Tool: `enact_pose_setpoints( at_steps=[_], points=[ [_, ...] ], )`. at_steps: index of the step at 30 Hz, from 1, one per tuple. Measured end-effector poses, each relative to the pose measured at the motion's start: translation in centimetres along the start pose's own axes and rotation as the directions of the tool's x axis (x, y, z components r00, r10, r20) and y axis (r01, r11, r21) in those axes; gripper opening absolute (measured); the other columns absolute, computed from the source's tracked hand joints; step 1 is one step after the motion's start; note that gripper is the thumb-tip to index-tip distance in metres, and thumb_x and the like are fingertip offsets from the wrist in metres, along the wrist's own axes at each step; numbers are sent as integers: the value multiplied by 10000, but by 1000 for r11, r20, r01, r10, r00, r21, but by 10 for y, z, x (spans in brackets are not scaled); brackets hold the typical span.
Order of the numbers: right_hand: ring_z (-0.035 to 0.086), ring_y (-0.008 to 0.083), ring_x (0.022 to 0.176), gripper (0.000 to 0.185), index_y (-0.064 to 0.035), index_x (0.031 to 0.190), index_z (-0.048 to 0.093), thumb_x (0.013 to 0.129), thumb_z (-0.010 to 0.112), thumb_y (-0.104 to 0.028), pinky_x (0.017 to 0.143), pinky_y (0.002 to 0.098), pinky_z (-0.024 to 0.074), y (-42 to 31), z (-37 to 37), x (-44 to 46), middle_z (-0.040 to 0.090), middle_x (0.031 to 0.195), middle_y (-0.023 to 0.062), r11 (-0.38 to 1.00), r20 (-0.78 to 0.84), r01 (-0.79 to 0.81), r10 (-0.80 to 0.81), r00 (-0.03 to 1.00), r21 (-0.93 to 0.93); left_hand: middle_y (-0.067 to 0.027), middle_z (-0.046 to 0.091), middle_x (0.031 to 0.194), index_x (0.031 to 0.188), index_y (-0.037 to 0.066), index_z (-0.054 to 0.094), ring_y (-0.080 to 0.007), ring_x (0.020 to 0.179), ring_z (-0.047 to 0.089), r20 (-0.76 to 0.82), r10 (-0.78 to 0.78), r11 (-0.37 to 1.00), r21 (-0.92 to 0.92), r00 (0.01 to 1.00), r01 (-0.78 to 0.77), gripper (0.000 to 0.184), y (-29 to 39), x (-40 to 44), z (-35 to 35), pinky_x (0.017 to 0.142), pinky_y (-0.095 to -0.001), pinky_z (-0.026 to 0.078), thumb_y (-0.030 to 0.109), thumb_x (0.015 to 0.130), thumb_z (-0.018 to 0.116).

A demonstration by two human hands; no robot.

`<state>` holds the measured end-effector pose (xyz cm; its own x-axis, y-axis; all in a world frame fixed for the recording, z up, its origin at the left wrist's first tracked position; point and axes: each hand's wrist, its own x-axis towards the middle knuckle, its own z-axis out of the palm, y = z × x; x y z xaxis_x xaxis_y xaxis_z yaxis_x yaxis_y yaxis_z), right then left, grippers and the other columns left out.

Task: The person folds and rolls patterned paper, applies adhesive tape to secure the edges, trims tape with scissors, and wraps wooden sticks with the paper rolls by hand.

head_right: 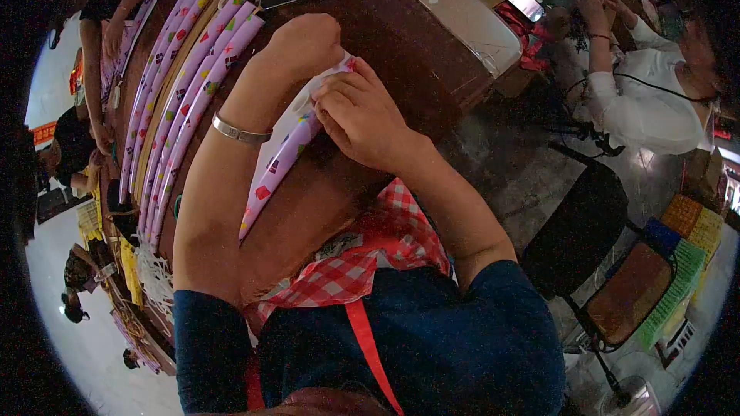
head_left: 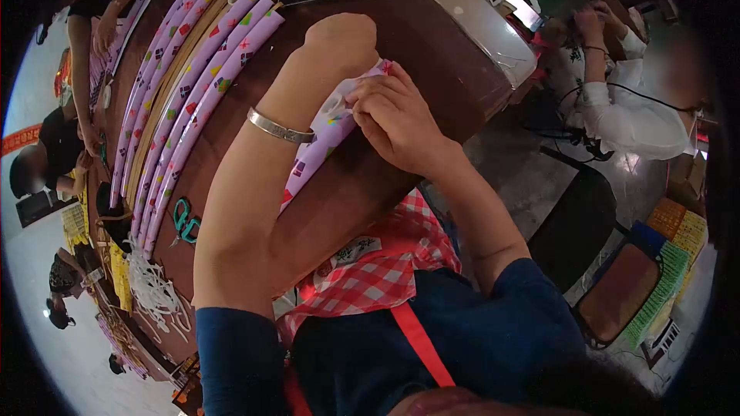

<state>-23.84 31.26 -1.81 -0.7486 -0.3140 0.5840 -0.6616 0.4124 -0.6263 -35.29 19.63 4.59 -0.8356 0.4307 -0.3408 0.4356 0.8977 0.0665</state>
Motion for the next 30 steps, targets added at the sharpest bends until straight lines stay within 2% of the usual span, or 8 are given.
enact_pose_setpoints(
  at_steps=[3,6,10,14,19,22,25,30],
  points=[
    [605,275,1041,85,-72,903,581,847,641,-49,1092,502,315,0,-1,-1,659,1023,55,1000,16,-15,16,1000,-7,-183,702,956,895,53,738,-324,907,687,38,8,1000,-27,999,-7,216,-15,-1,12,779,-423,554,181,784,604],
    [600,273,1062,89,-71,919,590,846,638,-55,1097,492,309,0,-2,-1,661,1034,59,1000,38,-29,29,999,8,-184,690,839,849,41,715,-341,788,675,-110,-70,918,-396,991,21,229,-25,-19,23,737,-425,537,204,807,559],
    [605,270,1063,82,-63,918,595,846,633,-52,1094,486,311,-1,-4,1,666,1022,57,999,44,-32,31,999,24,-185,686,817,870,17,692,-340,787,674,-245,-98,857,-513,965,-44,228,-43,-37,43,720,-417,529,207,826,575],
    [614,273,1047,84,-53,925,601,845,629,-47,1091,482,315,0,-1,0,671,1007,51,999,34,-19,18,999,29,-191,685,833,883,-3,683,-346,801,674,-187,-255,754,-652,949,74,205,-55,-78,49,725,-406,520,175,849,587],
    [591,263,1067,72,-81,930,562,885,616,-91,1073,467,317,2,-2,0,653,1016,51,999,44,29,-27,999,-34,-197,678,821,926,-4,675,-339,797,677,-231,-397,723,-675,888,148,203,-74,-144,61,715,-396,517,172,863,595],
    [593,258,1082,65,-72,934,577,883,616,-84,1082,462,314,1,-1,1,658,1018,47,999,48,31,-30,998,-22,-189,680,821,919,0,671,-338,790,675,-217,-525,706,-651,823,279,189,-91,-190,75,704,-395,517,161,860,593],
    [599,260,1065,45,-56,918,584,882,609,-67,1069,454,326,0,-3,4,664,1010,53,997,48,47,-44,998,-59,-159,683,823,864,18,667,-330,761,666,-245,-613,745,-495,751,447,162,-102,-230,87,667,-408,510,163,846,598],
    [602,293,1048,38,-40,915,590,882,606,-49,1048,461,343,-1,-4,6,667,1022,91,997,68,56,-51,996,-61,-142,665,801,827,46,663,-346,752,645,-335,-608,782,-407,720,472,136,-92,-253,103,661,-431,502,174,831,617]
  ],
)
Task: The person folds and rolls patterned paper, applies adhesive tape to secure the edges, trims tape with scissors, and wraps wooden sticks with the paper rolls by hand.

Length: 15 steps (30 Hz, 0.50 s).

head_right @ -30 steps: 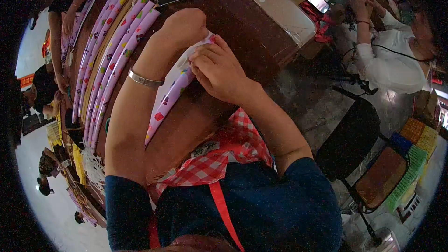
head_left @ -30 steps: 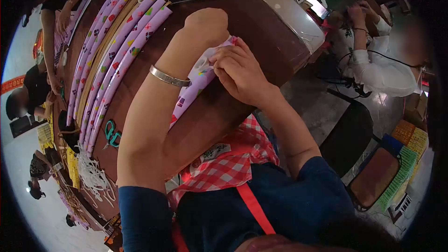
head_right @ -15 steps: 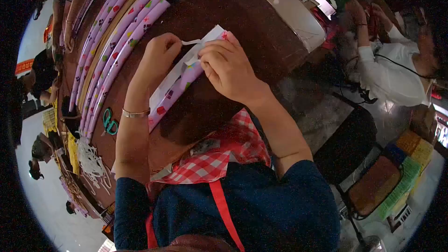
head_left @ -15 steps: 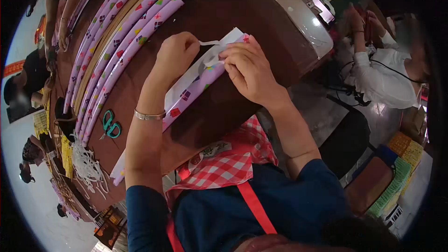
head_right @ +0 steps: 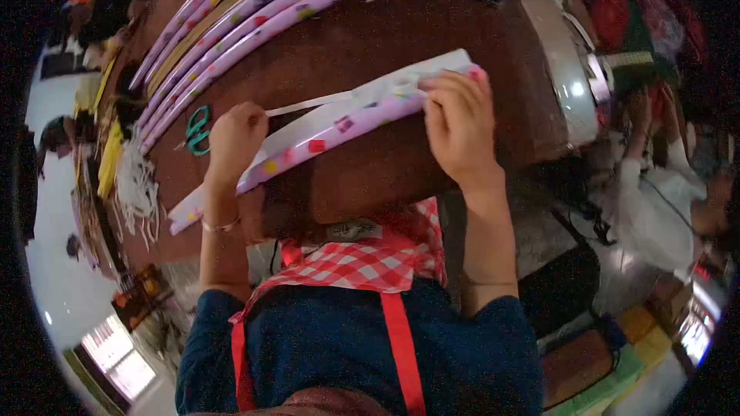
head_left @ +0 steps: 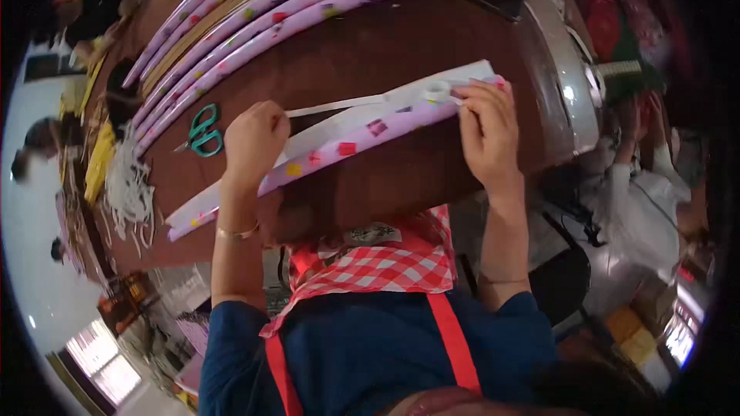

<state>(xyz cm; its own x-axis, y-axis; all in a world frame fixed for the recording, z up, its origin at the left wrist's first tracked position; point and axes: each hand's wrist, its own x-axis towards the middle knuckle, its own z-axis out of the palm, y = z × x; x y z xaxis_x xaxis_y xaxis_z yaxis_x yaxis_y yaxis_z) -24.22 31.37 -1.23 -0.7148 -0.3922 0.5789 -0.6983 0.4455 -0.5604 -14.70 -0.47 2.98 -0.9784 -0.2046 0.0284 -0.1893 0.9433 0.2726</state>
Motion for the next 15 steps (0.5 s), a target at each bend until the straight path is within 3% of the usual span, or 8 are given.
enact_pose_setpoints(
  at_steps=[6,8,12,14,15],
  points=[
    [580,291,1129,77,-40,965,587,958,519,-75,1105,489,293,0,-2,-2,655,1116,85,999,86,2,1,996,-38,-138,663,853,882,47,677,-339,793,642,-40,-117,992,-44,992,115,151,-16,-21,-6,696,-422,506,188,854,632],
    [572,291,1142,88,-38,965,586,963,514,-88,1110,488,285,-3,-1,0,652,1117,86,999,105,3,1,994,-42,-134,662,854,919,45,682,-319,769,649,-107,-109,983,-162,988,91,144,-28,-30,-5,674,-393,510,167,863,631],
    [567,293,1149,88,-32,964,584,961,515,-87,1111,490,281,-2,-4,2,648,1125,91,998,132,-15,23,991,-55,-132,657,855,943,38,677,-286,711,648,-202,-205,973,-152,958,176,125,-52,-46,-12,635,-360,510,119,849,659],
    [567,295,1148,89,-31,962,582,962,514,-87,1110,492,281,-3,-5,2,647,1124,96,999,135,-8,15,991,-52,-129,649,837,936,36,675,-279,715,646,-222,-200,973,-160,954,166,108,-48,-47,-14,636,-361,509,98,851,653],
    [567,298,1145,91,-30,963,582,963,513,-90,1109,496,281,-5,-7,2,646,1115,100,999,155,-32,39,987,-42,-125,641,825,928,33,675,-273,716,642,-265,-108,980,-188,958,59,99,-40,-44,-14,631,-353,507,86,846,656]
  ],
)
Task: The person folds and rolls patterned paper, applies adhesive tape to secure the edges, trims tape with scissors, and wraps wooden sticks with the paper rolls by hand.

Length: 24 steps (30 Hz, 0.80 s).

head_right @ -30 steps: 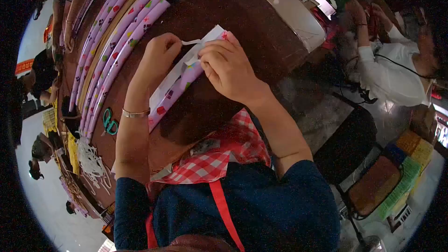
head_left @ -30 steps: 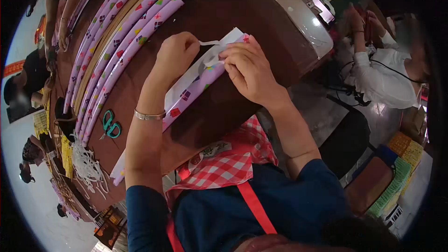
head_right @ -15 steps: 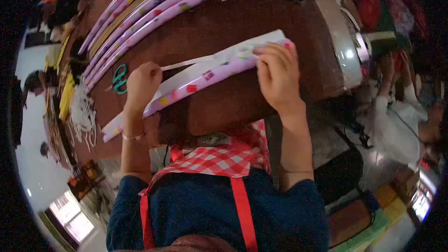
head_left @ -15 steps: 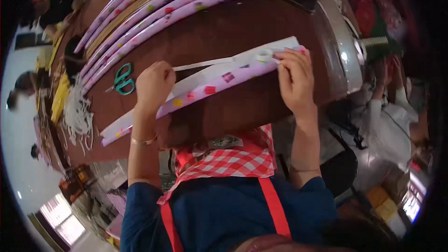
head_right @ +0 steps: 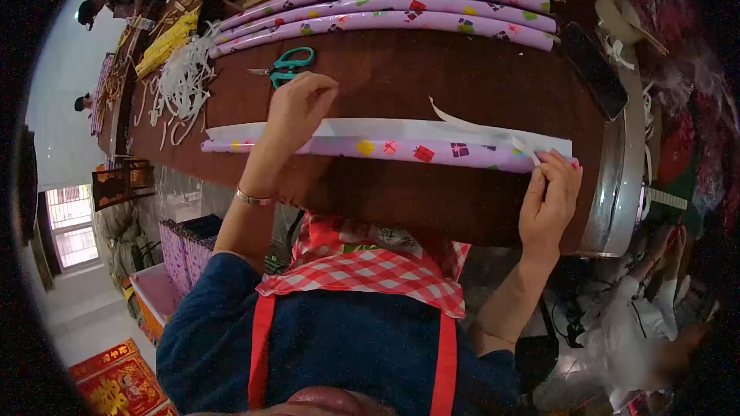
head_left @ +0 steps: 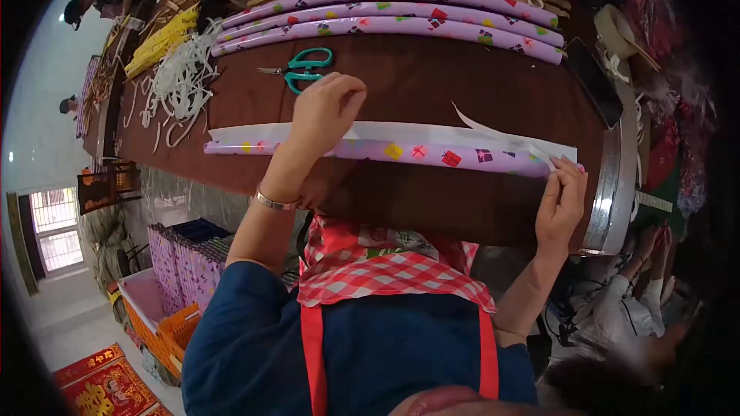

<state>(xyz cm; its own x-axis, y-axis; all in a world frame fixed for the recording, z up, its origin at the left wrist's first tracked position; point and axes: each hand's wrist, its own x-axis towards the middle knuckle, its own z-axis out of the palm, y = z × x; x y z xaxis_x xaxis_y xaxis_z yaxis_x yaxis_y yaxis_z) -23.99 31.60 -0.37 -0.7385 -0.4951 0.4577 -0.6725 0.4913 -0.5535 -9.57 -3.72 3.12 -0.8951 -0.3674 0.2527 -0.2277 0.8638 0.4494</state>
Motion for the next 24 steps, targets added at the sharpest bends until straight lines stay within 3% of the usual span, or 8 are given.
enact_pose_setpoints(
  at_steps=[5,9,11,13,18,19,21,24],
  points=[
    [573,300,1075,68,-33,951,587,932,544,-82,1096,541,275,-14,0,20,625,1052,103,992,34,57,-53,998,-116,-95,647,838,880,42,679,-284,777,615,-107,346,831,-426,932,-357,97,75,21,33,677,-374,502,33,788,709],
    [563,305,999,50,-36,917,585,882,585,-71,1067,555,309,-53,-9,63,601,955,99,959,146,208,-181,973,-191,-108,652,964,1005,46,669,-294,890,611,-158,410,757,-491,899,-431,252,108,35,44,763,-379,499,54,760,729],
    [557,304,974,65,-34,906,583,846,606,-49,1051,543,333,-81,-20,87,587,924,96,921,332,363,-302,894,-140,-128,633,1061,1117,38,633,-304,942,603,-297,455,680,-494,840,-543,393,117,40,33,794,-380,497,75,742,746],
    [555,297,943,88,-33,896,583,819,626,-39,1041,525,349,-101,-24,106,577,904,93,882,340,449,-383,859,-142,-137,614,1115,1190,30,592,-312,979,595,-292,483,667,-488,825,-563,474,108,41,27,821,-383,495,102,751,756],
    [554,327,905,78,-36,876,554,830,614,-55,1038,505,351,-138,-13,135,563,884,114,817,424,577,-523,740,1,-125,609,1045,1115,13,612,-262,907,598,51,363,644,-735,931,-210,332,76,27,17,756,-328,501,90,814,731],
    [554,325,899,79,-35,867,553,825,617,-55,1034,506,353,-143,-8,139,566,881,114,805,447,593,-537,716,16,-117,604,1031,1098,12,614,-225,879,592,9,328,588,-784,944,-197,294,71,24,17,716,-312,497,99,838,720],
    [561,296,921,65,-42,888,592,834,617,-68,1016,520,373,-153,5,145,590,902,95,785,476,619,-556,681,30,-113,603,1033,1099,12,613,-222,877,590,10,248,616,-773,969,-149,290,63,18,11,718,-316,498,106,846,716],
    [544,331,866,76,-30,837,553,802,621,-39,912,475,404,-170,18,152,567,865,126,735,458,674,-625,633,72,-109,604,1000,1113,15,607,-228,859,592,-21,176,627,-768,984,-129,301,45,10,8,717,-320,499,140,861,713]
  ],
)
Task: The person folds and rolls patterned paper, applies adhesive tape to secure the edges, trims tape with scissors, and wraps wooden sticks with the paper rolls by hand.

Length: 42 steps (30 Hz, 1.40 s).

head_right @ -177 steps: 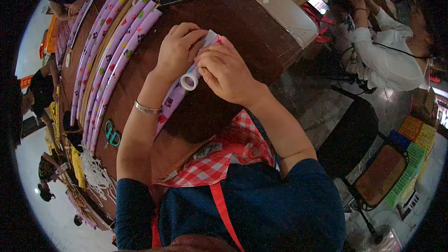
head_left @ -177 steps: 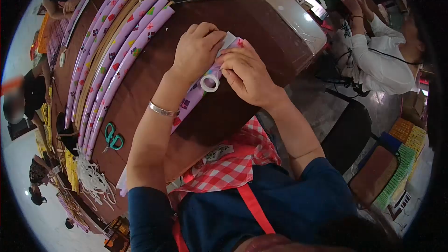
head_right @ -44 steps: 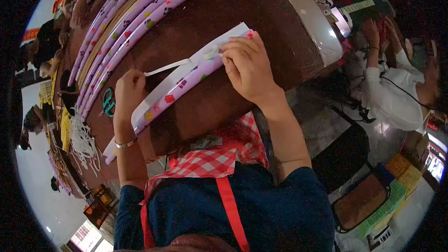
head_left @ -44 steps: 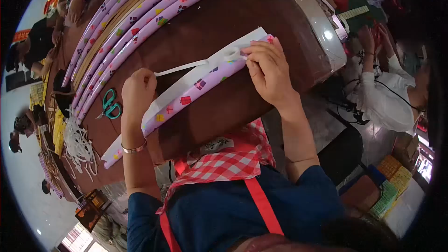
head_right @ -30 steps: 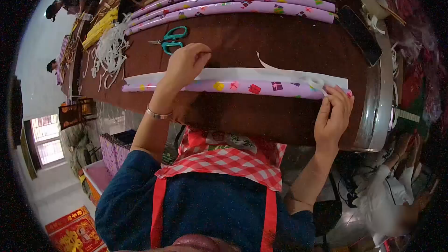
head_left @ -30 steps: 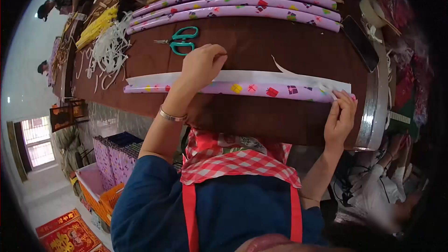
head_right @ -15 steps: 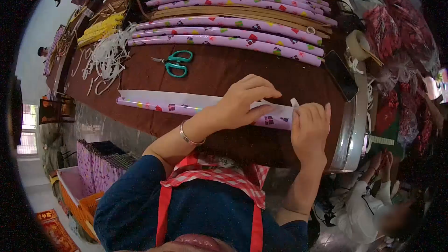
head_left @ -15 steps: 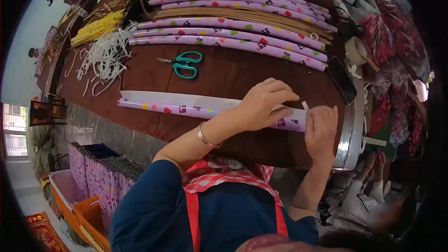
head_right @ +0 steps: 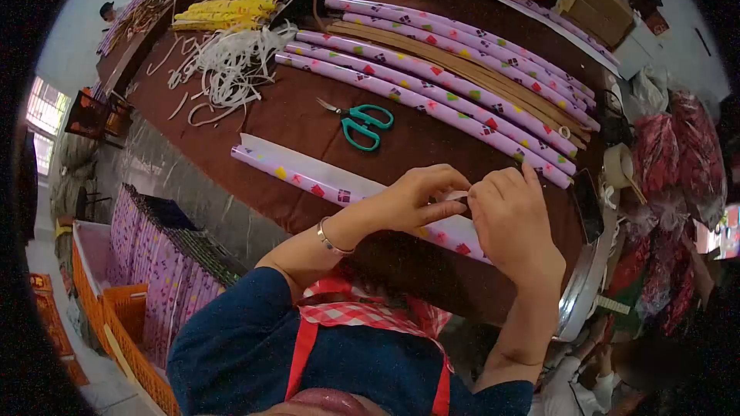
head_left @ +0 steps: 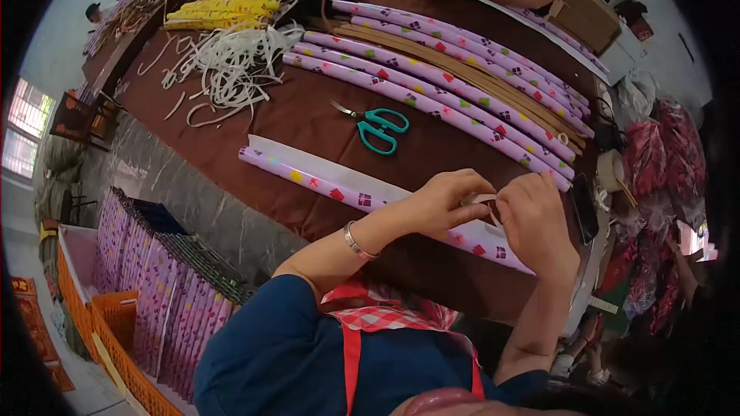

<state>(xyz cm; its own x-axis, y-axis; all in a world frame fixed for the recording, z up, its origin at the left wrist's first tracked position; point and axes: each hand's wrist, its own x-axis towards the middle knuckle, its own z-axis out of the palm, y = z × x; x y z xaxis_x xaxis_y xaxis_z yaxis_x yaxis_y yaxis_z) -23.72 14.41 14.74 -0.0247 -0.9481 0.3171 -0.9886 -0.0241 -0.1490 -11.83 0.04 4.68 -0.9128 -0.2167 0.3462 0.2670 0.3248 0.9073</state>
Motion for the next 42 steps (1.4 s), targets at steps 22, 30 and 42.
enact_pose_setpoints(
  at_steps=[22,30,42],
  points=[
    [581,371,768,149,2,781,581,874,592,-115,683,457,459,-13,80,106,599,773,165,962,0,-103,106,994,253,30,606,888,1175,4,606,-33,798,555,-285,-422,888,-321,860,330,267,-10,-59,-81,719,-210,482,163,960,602],
    [585,350,980,237,-10,1032,595,868,621,-179,838,440,495,-2,151,127,625,973,173,996,30,-3,0,1000,94,-28,639,1037,1239,-2,562,-73,907,604,-509,-310,914,-393,803,104,310,-32,-87,-98,786,-228,485,153,972,588],
    [588,341,951,349,-50,982,529,722,754,-111,779,434,529,-13,173,128,575,986,154,1000,240,-25,26,970,-8,-3,619,1143,1232,67,540,-82,973,609,-536,-426,765,-644,729,-26,330,-42,-91,-109,793,-218,490,283,985,579]
  ],
)
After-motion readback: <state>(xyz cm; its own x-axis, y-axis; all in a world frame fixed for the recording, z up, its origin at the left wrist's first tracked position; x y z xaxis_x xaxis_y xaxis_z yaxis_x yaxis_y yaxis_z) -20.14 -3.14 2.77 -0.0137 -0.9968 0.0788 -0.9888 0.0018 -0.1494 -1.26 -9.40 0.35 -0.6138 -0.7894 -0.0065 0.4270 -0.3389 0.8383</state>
